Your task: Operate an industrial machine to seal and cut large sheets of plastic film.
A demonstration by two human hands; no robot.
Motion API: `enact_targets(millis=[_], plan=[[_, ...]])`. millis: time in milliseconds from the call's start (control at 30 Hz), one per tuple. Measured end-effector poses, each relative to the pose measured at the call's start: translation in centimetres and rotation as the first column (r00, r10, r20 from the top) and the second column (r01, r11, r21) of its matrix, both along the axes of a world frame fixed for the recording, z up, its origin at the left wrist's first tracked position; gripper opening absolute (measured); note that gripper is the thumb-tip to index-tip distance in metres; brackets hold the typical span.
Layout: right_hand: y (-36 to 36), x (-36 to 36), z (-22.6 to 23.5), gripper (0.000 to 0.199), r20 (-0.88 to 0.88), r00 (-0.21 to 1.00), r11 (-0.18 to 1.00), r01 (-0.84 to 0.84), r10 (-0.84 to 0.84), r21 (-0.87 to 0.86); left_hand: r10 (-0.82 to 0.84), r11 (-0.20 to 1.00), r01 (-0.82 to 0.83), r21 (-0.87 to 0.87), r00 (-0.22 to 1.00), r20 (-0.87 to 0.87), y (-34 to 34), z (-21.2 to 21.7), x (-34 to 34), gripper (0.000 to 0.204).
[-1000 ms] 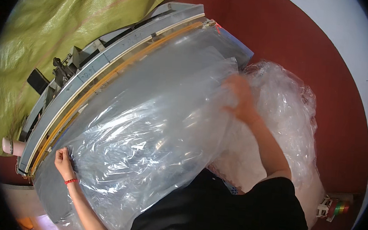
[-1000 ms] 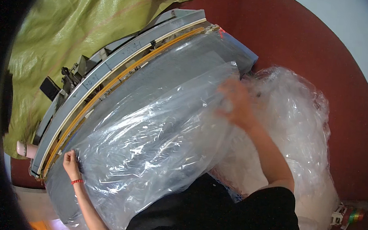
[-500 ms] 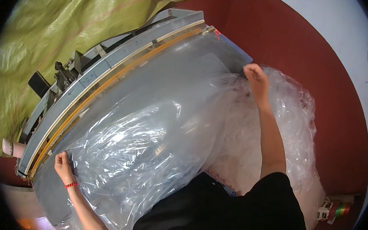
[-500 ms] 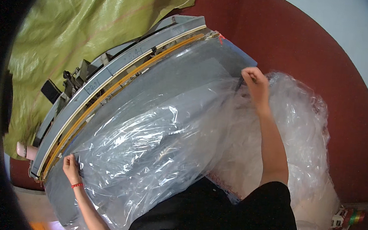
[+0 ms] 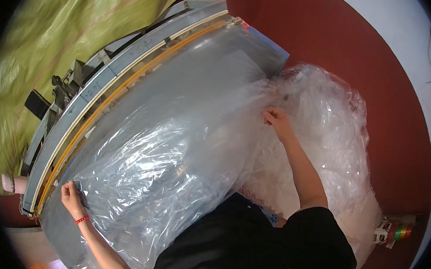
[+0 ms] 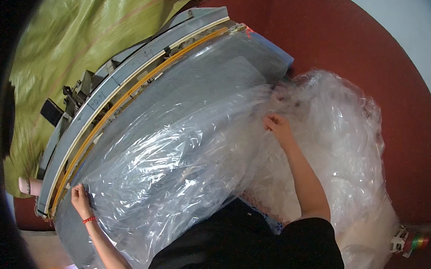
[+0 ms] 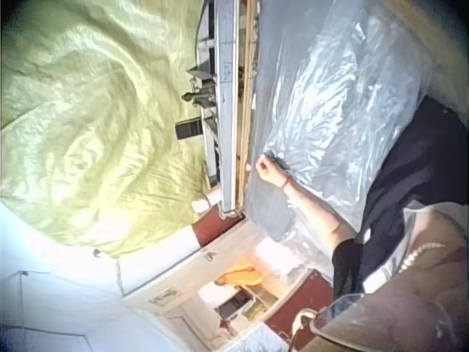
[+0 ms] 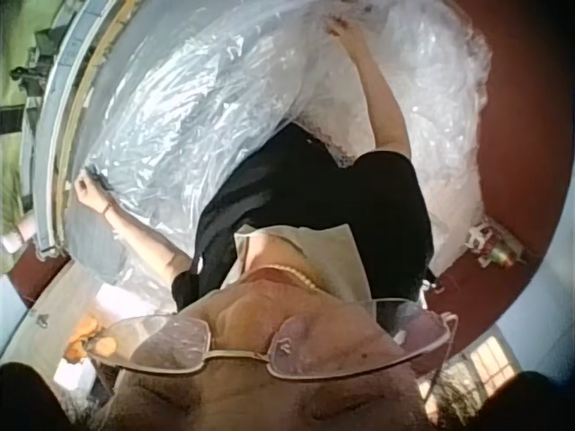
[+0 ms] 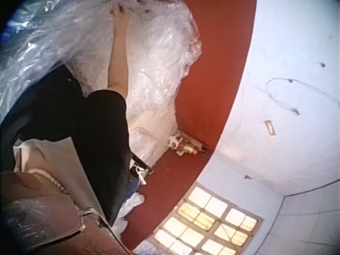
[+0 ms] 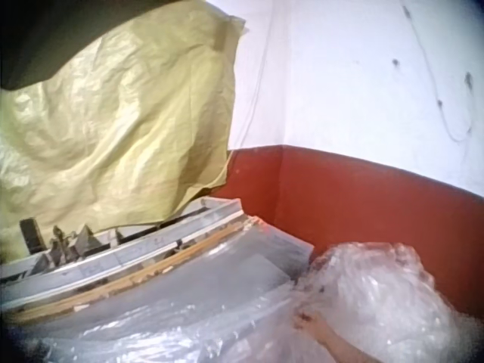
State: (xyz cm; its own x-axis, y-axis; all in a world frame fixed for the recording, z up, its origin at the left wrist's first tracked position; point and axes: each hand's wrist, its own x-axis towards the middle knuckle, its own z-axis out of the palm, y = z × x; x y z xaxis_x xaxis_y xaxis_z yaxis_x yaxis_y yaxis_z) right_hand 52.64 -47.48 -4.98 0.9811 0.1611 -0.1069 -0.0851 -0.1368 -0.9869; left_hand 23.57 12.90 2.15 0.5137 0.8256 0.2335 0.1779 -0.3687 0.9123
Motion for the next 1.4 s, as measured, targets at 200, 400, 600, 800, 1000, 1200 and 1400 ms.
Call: enact_targets(millis=[200, 400, 600, 800, 1000, 1200, 1400], plan=[[-1.6, -0.7, 2.8, 0.018, 0.013, 1.000, 0.987, -0.007, 0.005, 0.158, -0.006, 0.998, 0.006, -0.059, 1.000, 0.005, -0.1, -0.1, -0.5, 0.018], [-0.4, -2.9, -3.1, 0.019, 0.122, 0.991, 0.944, 0.090, -0.053, -0.316, -0.046, 0.995, 0.047, -0.083, 0.999, 0.014, 0.6, -0.2, -0.5, 0.018], [-0.5, -3.2, -1.6, 0.023, -0.127, 0.992, 0.957, -0.039, 0.002, -0.289, -0.049, 0.993, 0.051, -0.110, 0.999, 0.024, 0.0, -0.2, 0.2, 0.018], [-2.3, -2.8, 7.0, 0.021, -0.026, 0.995, 0.945, 0.102, -0.099, 0.310, -0.057, 0.996, 0.062, -0.067, 0.996, 0.066, -0.5, 0.4, -0.2, 0.018], [3.6, 0.9, 13.6, 0.025, 0.413, 0.905, 0.968, -0.001, -0.106, 0.251, -0.014, 0.998, 0.014, -0.054, 1.000, -0.004, -0.4, 0.2, -0.8, 0.017], [6.1, 12.2, 11.2, 0.023, 0.250, 0.968, 0.983, 0.037, 0.008, -0.177, -0.018, 1.000, 0.017, -0.026, 0.999, -0.040, -0.5, -0.3, 0.9, 0.018], [9.4, 14.3, 9.6, 0.033, 0.465, 0.885, 0.687, 0.343, -0.008, -0.641, -0.018, 1.000, 0.019, 0.010, 1.000, -0.017, -0.1, 0.1, -0.1, 0.020]])
